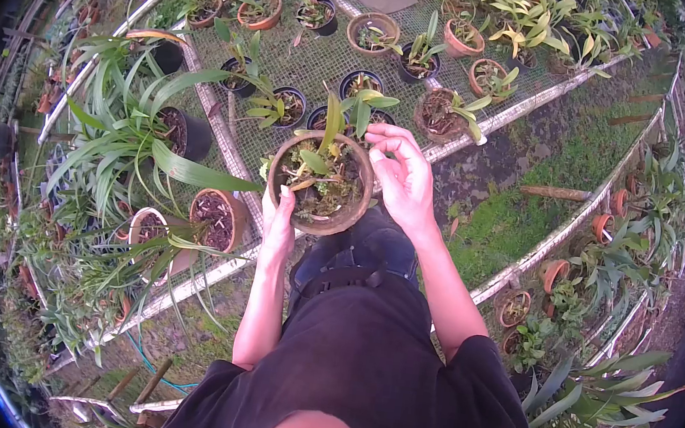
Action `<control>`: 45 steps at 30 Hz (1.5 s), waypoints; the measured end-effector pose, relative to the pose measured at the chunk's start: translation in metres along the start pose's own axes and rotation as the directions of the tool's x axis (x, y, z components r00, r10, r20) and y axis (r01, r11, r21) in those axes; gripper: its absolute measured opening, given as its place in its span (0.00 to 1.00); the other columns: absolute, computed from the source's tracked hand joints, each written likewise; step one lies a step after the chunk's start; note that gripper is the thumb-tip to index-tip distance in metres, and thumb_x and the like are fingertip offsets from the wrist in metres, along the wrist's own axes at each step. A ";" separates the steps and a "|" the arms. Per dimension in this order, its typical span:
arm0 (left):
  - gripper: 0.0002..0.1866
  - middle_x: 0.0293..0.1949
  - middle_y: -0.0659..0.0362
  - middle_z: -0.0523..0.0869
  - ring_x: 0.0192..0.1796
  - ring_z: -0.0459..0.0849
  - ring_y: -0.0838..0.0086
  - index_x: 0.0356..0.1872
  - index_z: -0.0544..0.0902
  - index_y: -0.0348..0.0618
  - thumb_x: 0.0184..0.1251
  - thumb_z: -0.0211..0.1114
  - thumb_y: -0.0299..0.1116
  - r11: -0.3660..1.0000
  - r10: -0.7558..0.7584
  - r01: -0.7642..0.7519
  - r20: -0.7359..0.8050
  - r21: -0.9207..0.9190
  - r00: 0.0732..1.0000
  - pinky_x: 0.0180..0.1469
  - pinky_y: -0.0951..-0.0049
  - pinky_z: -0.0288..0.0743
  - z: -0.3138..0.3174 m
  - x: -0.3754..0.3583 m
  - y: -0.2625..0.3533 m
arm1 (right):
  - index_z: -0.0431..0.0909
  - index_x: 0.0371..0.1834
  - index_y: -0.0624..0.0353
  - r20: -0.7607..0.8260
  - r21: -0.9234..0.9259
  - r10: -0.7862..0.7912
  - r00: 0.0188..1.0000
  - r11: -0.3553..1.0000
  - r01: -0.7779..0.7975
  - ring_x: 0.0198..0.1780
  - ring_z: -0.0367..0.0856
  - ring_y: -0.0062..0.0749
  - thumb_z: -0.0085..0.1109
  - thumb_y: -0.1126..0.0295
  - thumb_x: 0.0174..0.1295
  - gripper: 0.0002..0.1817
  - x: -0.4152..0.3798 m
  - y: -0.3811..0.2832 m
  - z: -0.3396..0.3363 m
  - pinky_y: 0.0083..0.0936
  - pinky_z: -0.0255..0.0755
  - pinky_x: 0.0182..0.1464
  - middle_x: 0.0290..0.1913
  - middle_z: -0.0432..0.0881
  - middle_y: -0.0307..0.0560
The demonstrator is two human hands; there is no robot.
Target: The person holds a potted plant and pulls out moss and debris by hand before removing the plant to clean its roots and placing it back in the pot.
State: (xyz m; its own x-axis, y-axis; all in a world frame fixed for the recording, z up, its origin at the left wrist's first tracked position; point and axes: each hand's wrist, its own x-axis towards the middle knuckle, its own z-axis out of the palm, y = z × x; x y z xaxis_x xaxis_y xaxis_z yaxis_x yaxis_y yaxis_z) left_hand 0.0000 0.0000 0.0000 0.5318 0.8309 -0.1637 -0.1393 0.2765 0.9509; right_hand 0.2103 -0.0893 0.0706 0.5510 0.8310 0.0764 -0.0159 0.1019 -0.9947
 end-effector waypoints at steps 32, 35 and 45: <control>0.45 0.78 0.45 0.71 0.80 0.69 0.61 0.83 0.61 0.33 0.80 0.68 0.55 0.974 -0.223 0.221 -0.052 -0.041 0.973 0.83 0.59 0.60 0.005 -0.002 0.012 | 0.89 0.47 0.61 0.370 -0.867 -0.218 0.903 0.267 0.420 0.58 0.85 0.48 0.72 0.74 0.59 0.13 0.005 -0.001 0.010 0.43 0.81 0.58 0.58 0.84 0.51; 0.49 0.81 0.41 0.66 0.83 0.64 0.59 0.84 0.56 0.29 0.79 0.68 0.55 0.968 -0.252 0.252 -0.104 -0.009 0.962 0.85 0.58 0.56 -0.001 -0.004 -0.002 | 0.89 0.44 0.61 0.390 -0.870 -0.188 0.901 0.244 0.428 0.58 0.84 0.47 0.71 0.74 0.59 0.10 0.006 -0.001 0.012 0.44 0.81 0.57 0.57 0.84 0.51; 0.42 0.75 0.47 0.76 0.76 0.75 0.64 0.82 0.63 0.33 0.82 0.66 0.52 0.974 -0.208 0.206 -0.015 -0.092 0.978 0.80 0.61 0.65 0.000 -0.007 0.017 | 0.89 0.44 0.64 0.380 -0.684 -0.086 0.921 0.644 0.342 0.52 0.89 0.51 0.70 0.75 0.63 0.08 0.011 -0.004 0.003 0.41 0.84 0.53 0.58 0.86 0.54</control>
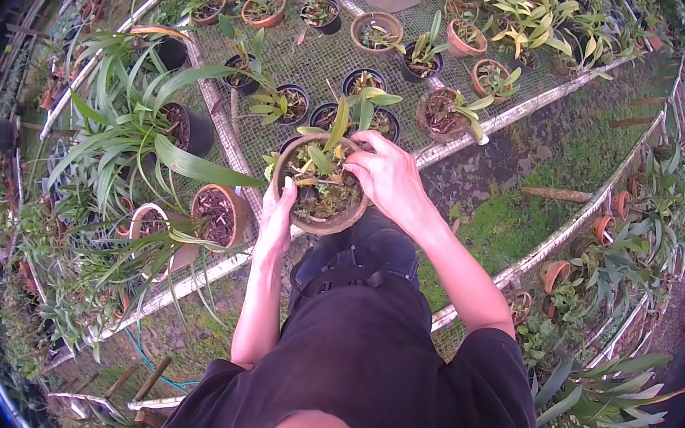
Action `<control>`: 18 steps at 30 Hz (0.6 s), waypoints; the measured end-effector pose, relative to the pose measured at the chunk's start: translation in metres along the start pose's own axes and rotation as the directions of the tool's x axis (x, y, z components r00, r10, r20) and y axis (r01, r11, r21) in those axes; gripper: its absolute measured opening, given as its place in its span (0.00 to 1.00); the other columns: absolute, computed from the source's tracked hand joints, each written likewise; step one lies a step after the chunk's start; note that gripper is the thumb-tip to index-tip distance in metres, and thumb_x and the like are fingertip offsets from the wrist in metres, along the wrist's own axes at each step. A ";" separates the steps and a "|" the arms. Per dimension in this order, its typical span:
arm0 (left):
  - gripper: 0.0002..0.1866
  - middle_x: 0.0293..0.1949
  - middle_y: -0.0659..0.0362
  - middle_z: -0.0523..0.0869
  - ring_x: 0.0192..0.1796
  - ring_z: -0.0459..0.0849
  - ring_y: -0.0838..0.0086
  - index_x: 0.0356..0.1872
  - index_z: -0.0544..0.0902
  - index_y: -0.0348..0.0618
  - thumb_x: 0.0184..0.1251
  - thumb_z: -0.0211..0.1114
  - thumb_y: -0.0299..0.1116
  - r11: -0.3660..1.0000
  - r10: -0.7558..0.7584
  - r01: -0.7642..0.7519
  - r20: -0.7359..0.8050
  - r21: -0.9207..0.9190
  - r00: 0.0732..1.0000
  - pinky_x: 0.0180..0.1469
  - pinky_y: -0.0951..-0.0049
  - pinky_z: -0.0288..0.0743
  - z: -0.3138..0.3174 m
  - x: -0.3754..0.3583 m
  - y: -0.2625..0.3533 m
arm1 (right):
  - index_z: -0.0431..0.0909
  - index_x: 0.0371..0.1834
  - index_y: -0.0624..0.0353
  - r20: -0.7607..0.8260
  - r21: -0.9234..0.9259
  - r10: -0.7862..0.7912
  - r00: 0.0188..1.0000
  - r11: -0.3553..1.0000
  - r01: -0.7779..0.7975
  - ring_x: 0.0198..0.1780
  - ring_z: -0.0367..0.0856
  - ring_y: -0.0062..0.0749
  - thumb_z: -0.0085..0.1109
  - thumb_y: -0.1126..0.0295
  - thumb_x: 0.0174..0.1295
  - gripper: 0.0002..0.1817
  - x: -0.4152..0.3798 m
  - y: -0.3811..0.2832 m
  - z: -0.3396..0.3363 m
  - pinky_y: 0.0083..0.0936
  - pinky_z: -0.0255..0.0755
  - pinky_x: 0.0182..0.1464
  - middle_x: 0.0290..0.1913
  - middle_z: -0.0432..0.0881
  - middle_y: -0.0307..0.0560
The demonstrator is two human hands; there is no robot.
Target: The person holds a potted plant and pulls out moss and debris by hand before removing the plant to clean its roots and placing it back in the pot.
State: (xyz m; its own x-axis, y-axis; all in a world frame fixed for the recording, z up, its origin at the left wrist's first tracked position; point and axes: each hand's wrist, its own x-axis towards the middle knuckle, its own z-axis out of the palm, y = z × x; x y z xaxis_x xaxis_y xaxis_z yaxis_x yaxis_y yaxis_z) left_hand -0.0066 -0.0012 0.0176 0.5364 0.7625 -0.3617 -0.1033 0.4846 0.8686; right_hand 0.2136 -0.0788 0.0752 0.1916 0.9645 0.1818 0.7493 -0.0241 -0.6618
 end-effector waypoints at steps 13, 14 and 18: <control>0.35 0.75 0.54 0.76 0.75 0.73 0.69 0.81 0.68 0.39 0.83 0.66 0.48 0.995 -0.020 0.019 -0.009 -0.102 1.000 0.79 0.60 0.66 -0.027 0.003 -0.023 | 0.90 0.51 0.62 -0.074 -0.414 0.173 0.982 0.891 -0.188 0.62 0.85 0.54 0.70 0.71 0.67 0.12 -0.033 -0.006 -0.062 0.44 0.77 0.63 0.64 0.84 0.54; 0.36 0.75 0.53 0.75 0.75 0.73 0.68 0.81 0.67 0.38 0.83 0.66 0.49 0.997 0.006 -0.006 -0.004 -0.076 1.000 0.79 0.60 0.65 -0.030 0.004 -0.027 | 0.90 0.51 0.61 -0.122 -0.656 0.136 0.983 0.732 -0.183 0.64 0.83 0.54 0.70 0.71 0.67 0.12 -0.037 -0.012 -0.064 0.44 0.76 0.65 0.66 0.83 0.53; 0.48 0.75 0.48 0.75 0.76 0.73 0.62 0.83 0.64 0.35 0.74 0.73 0.57 0.986 0.149 -0.153 0.055 0.070 0.987 0.81 0.58 0.63 -0.034 0.014 -0.036 | 0.90 0.51 0.62 -0.020 0.036 0.151 0.988 0.988 -0.150 0.69 0.80 0.55 0.71 0.72 0.65 0.12 -0.025 -0.014 -0.061 0.50 0.73 0.71 0.69 0.81 0.56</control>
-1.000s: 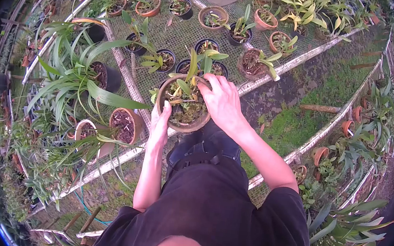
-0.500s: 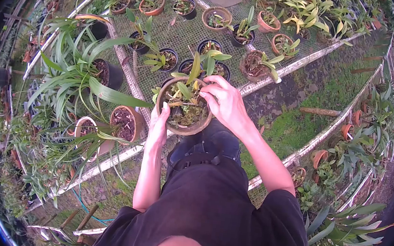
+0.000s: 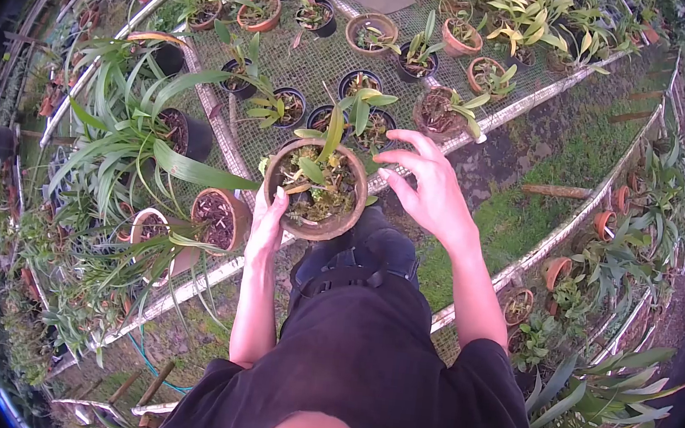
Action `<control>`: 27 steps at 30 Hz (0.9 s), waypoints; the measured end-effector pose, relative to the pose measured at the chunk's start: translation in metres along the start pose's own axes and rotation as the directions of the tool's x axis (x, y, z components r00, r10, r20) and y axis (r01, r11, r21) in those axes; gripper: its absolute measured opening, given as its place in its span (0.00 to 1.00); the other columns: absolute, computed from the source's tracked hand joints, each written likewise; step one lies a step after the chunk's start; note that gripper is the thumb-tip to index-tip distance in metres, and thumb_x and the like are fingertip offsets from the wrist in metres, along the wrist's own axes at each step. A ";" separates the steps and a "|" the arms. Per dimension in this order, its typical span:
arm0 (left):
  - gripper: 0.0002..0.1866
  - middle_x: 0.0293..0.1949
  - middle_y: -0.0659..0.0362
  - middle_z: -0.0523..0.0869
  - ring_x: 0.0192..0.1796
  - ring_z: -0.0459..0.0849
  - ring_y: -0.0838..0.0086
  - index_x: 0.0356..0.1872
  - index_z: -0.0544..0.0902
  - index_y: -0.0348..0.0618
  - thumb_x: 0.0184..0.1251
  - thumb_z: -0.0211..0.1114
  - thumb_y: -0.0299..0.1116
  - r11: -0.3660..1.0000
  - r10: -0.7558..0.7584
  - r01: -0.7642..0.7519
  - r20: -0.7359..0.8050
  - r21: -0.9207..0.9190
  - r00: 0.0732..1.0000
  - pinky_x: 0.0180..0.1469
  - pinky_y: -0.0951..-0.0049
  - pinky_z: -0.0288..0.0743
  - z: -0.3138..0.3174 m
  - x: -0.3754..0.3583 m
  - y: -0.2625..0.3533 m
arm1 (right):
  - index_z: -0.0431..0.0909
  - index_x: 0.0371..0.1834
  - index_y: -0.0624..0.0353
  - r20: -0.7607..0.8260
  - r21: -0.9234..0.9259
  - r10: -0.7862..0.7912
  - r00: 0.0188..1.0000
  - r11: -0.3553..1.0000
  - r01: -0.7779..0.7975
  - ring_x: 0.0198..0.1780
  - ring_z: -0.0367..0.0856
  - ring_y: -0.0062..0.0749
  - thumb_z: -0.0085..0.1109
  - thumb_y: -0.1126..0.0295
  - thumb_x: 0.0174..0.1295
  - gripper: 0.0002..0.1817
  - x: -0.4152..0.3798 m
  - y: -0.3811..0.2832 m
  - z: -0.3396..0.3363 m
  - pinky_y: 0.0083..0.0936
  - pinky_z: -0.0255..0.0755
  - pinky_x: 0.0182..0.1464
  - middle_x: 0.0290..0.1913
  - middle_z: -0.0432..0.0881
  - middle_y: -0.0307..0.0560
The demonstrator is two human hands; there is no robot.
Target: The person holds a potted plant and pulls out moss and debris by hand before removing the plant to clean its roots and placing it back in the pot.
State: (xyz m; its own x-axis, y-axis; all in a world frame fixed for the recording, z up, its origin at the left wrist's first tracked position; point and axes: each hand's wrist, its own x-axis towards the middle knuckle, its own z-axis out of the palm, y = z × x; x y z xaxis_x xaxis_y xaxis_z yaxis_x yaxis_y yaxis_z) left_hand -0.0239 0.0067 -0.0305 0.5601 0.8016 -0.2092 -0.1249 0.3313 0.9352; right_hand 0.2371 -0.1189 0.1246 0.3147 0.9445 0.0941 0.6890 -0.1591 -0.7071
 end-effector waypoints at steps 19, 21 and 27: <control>0.45 0.71 0.47 0.77 0.72 0.78 0.59 0.82 0.65 0.38 0.61 0.72 0.27 0.951 0.188 -0.230 0.202 0.208 0.961 0.77 0.56 0.70 0.030 -0.003 0.057 | 0.93 0.46 0.57 0.406 -0.104 -0.320 0.856 0.914 0.391 0.69 0.79 0.48 0.65 0.67 0.66 0.12 0.044 -0.028 -0.016 0.44 0.73 0.69 0.69 0.82 0.54; 0.45 0.71 0.47 0.77 0.72 0.78 0.58 0.81 0.67 0.39 0.57 0.70 0.23 0.936 0.204 -0.250 0.196 0.249 0.959 0.77 0.56 0.71 0.027 -0.002 0.051 | 0.93 0.44 0.55 0.413 -0.273 -0.334 0.848 0.842 0.465 0.69 0.80 0.46 0.67 0.65 0.66 0.11 0.040 -0.027 0.000 0.44 0.74 0.66 0.70 0.82 0.52; 0.47 0.73 0.48 0.75 0.75 0.76 0.60 0.80 0.67 0.38 0.50 0.65 0.23 0.906 0.163 -0.221 0.184 0.360 0.969 0.80 0.58 0.67 0.015 0.001 0.044 | 0.89 0.37 0.63 0.468 -0.454 -0.276 0.840 0.740 0.496 0.55 0.86 0.45 0.61 0.66 0.67 0.12 0.035 -0.022 0.028 0.45 0.81 0.50 0.64 0.83 0.57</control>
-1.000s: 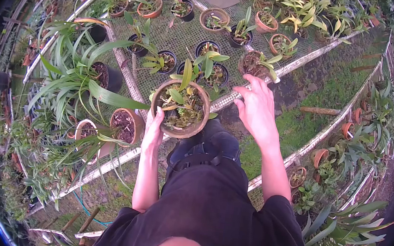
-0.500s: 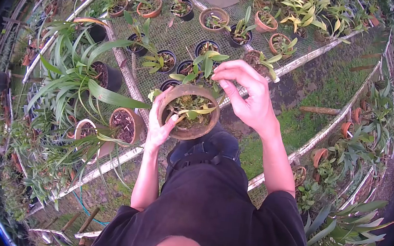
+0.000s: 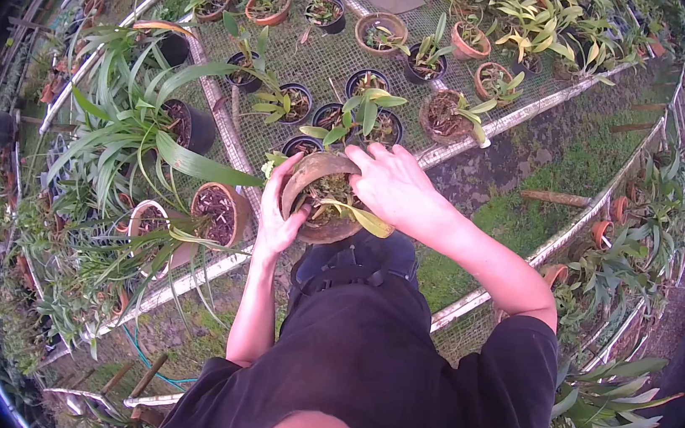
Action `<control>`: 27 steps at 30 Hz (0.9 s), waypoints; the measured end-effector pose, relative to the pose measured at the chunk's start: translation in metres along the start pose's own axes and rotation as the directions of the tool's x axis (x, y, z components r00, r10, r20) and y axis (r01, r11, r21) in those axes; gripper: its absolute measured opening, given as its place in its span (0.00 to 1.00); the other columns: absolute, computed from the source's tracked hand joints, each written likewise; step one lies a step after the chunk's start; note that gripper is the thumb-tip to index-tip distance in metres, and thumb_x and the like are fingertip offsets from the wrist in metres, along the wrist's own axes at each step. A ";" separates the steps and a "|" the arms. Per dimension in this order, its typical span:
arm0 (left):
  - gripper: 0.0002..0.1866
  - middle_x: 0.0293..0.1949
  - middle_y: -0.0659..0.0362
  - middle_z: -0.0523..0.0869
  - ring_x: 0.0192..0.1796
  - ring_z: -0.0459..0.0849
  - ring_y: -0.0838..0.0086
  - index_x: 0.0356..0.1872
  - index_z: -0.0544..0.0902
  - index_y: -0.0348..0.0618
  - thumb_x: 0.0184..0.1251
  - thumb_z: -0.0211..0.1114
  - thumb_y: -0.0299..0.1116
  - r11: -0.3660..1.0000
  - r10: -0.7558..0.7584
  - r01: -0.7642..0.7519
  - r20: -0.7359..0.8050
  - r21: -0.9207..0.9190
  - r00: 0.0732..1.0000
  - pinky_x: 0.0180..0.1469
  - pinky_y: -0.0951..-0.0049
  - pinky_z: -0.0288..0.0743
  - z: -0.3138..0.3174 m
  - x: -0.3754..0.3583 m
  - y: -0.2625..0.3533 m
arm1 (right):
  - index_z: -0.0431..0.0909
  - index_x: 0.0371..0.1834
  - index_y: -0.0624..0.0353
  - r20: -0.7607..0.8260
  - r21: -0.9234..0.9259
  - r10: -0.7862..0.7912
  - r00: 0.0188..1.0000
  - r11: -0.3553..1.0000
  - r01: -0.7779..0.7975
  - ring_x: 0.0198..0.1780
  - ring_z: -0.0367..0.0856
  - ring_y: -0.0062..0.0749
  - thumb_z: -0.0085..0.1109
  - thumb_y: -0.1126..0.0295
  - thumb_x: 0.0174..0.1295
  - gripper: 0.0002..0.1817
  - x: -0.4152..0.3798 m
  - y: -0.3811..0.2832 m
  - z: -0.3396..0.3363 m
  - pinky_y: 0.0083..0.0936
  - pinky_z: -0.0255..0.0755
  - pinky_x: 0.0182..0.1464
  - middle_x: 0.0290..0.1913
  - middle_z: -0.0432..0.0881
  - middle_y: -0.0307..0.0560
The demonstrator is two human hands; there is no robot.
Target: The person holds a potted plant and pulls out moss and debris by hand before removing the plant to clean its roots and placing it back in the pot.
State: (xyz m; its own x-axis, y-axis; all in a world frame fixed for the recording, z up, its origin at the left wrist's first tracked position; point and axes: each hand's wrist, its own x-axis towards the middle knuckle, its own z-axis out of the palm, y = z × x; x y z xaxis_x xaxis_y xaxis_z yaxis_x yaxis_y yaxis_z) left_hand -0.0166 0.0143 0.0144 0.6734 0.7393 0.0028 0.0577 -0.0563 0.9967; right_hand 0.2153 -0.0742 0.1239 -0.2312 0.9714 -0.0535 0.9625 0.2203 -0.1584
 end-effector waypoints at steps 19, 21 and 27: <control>0.46 0.66 0.48 0.81 0.67 0.82 0.58 0.77 0.73 0.40 0.46 0.63 0.18 0.998 0.018 -0.022 -0.077 -0.050 0.997 0.74 0.57 0.74 -0.001 0.005 0.004 | 0.84 0.43 0.66 -0.271 0.709 0.387 0.881 0.700 -0.089 0.43 0.90 0.49 0.67 0.76 0.68 0.05 -0.013 0.032 0.002 0.40 0.82 0.46 0.43 0.89 0.51; 0.46 0.66 0.48 0.82 0.66 0.82 0.58 0.77 0.73 0.40 0.46 0.63 0.18 0.998 0.010 -0.015 -0.076 -0.064 0.997 0.73 0.58 0.74 0.001 0.005 0.002 | 0.86 0.46 0.65 -0.178 0.621 0.559 0.810 0.702 -0.349 0.49 0.89 0.49 0.67 0.75 0.69 0.06 -0.019 0.039 -0.010 0.41 0.81 0.51 0.45 0.89 0.50; 0.47 0.67 0.47 0.82 0.69 0.81 0.56 0.77 0.72 0.40 0.45 0.64 0.20 0.999 0.042 -0.044 -0.065 -0.027 0.997 0.75 0.56 0.72 0.002 0.006 -0.008 | 0.91 0.46 0.58 -0.113 0.575 0.317 0.942 0.794 -0.198 0.68 0.80 0.49 0.74 0.68 0.63 0.11 -0.026 0.031 -0.023 0.47 0.72 0.71 0.67 0.83 0.48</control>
State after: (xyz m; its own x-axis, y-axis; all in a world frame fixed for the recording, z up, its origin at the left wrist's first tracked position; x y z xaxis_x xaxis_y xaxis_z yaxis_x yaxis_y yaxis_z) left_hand -0.0109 0.0179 0.0059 0.6261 0.7781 0.0502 0.0077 -0.0706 0.9975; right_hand 0.2541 -0.0911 0.1429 0.1032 0.9946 0.0113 0.7282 -0.0679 -0.6820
